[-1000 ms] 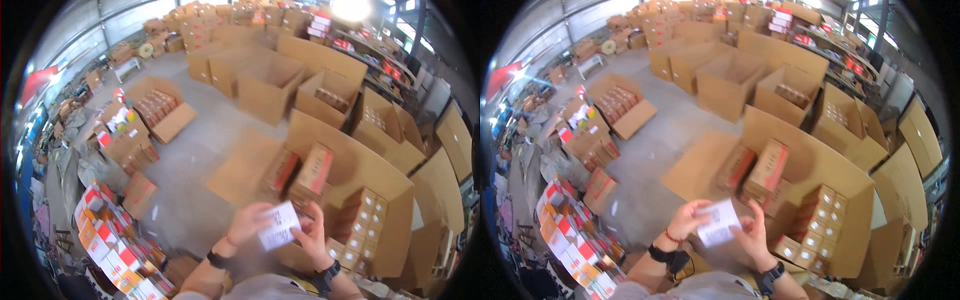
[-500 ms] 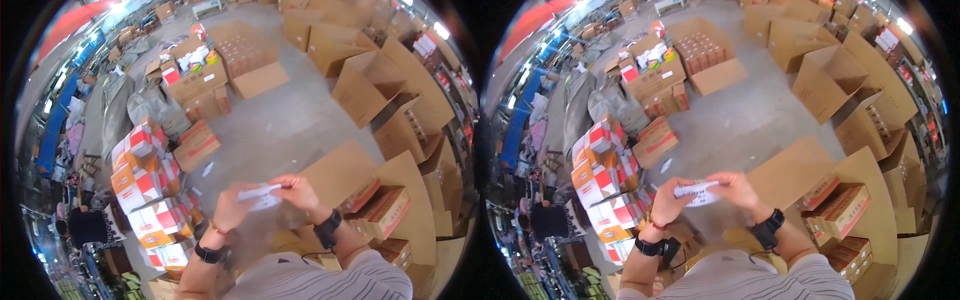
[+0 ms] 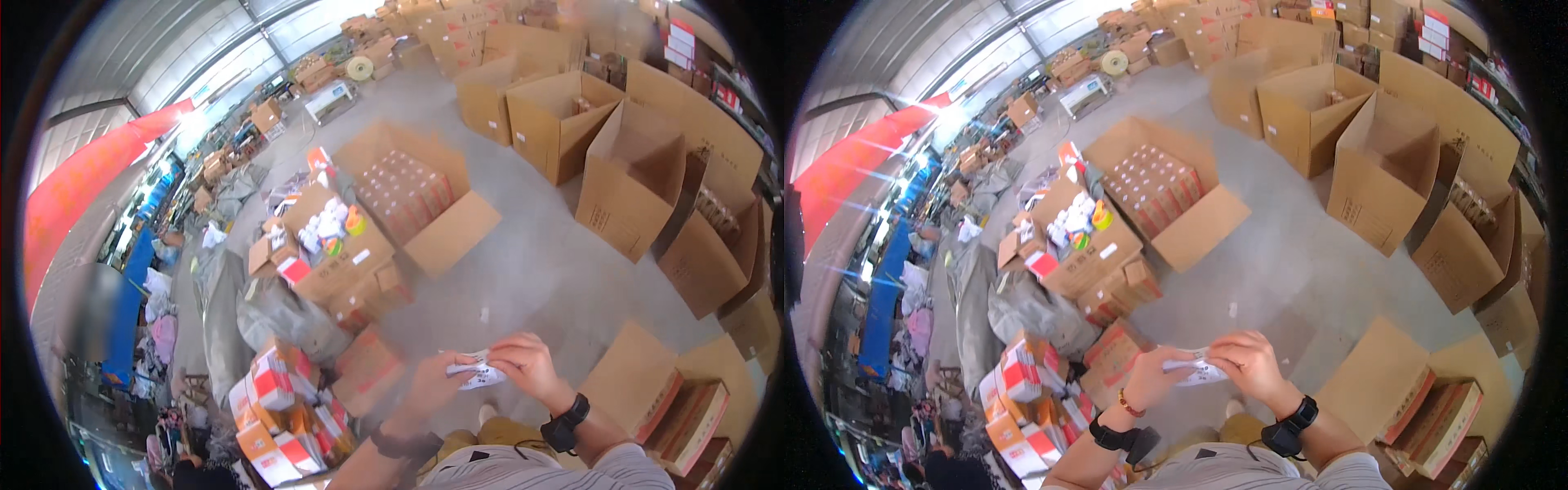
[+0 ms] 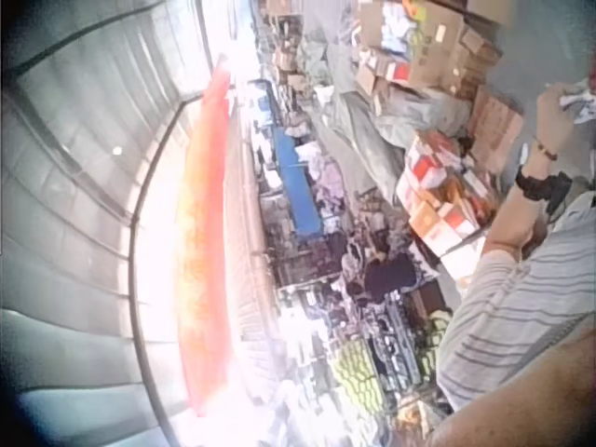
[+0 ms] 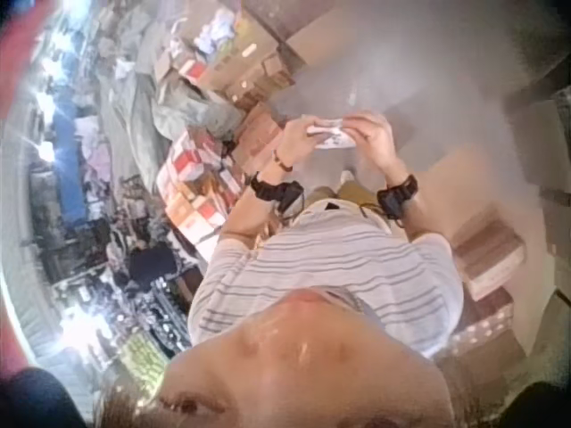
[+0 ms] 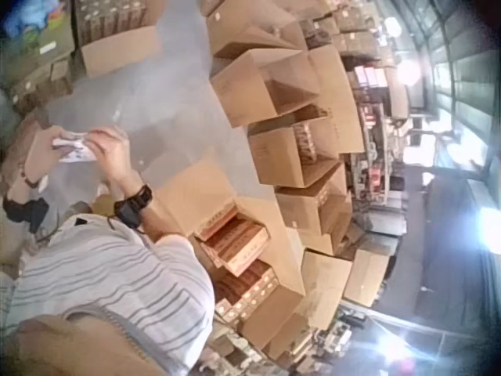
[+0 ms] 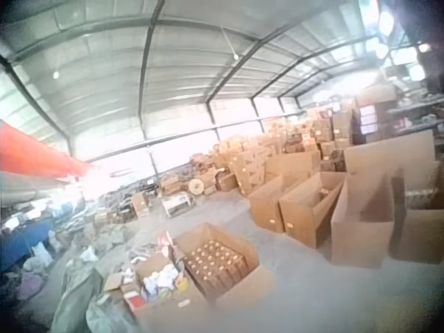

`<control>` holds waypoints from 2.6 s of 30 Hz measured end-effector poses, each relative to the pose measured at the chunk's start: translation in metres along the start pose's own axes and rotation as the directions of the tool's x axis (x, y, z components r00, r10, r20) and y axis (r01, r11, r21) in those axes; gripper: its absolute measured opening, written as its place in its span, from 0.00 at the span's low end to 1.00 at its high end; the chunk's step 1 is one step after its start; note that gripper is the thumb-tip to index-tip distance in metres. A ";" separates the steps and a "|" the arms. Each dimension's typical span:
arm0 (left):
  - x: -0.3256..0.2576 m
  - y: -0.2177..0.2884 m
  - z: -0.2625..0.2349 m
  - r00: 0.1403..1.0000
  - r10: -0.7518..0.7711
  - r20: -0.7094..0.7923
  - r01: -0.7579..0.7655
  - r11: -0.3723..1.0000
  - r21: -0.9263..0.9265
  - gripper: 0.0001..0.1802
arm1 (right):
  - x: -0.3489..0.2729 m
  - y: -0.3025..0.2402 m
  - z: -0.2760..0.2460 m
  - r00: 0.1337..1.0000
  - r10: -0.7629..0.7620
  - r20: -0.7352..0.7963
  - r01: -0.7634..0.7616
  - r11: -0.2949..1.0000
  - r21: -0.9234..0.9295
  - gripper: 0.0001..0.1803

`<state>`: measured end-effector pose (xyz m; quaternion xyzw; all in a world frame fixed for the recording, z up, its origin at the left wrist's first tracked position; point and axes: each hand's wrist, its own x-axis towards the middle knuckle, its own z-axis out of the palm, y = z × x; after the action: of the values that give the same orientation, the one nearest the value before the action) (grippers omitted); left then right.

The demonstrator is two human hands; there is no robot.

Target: Printing labels, organizing boxes, and packing finished shoes into shipping cartons.

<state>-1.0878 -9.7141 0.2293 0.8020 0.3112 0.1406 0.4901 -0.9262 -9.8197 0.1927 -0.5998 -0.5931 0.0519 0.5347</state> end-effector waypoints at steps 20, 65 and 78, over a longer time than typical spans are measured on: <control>0.601 0.060 0.113 0.775 0.236 0.587 0.209 0.780 -0.590 0.14 | 0.225 0.307 -0.167 0.517 0.126 -0.846 -0.608 0.750 -0.260 0.04; 1.056 0.365 0.523 -0.375 -0.159 0.913 -0.656 0.742 -0.140 0.15 | 0.242 0.743 -0.269 -0.205 0.328 -0.922 -0.955 0.138 0.262 0.09; 0.966 0.303 0.514 -0.505 -0.198 0.840 -0.616 0.764 -0.190 0.13 | 0.229 0.793 -0.201 -0.733 -0.208 -0.647 -0.679 0.273 0.682 0.27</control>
<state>0.0352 -9.5562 0.1706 0.6596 -0.4324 -0.5653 0.2417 -0.1995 -9.5421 -0.1493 -0.6418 0.5798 -0.3367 0.3723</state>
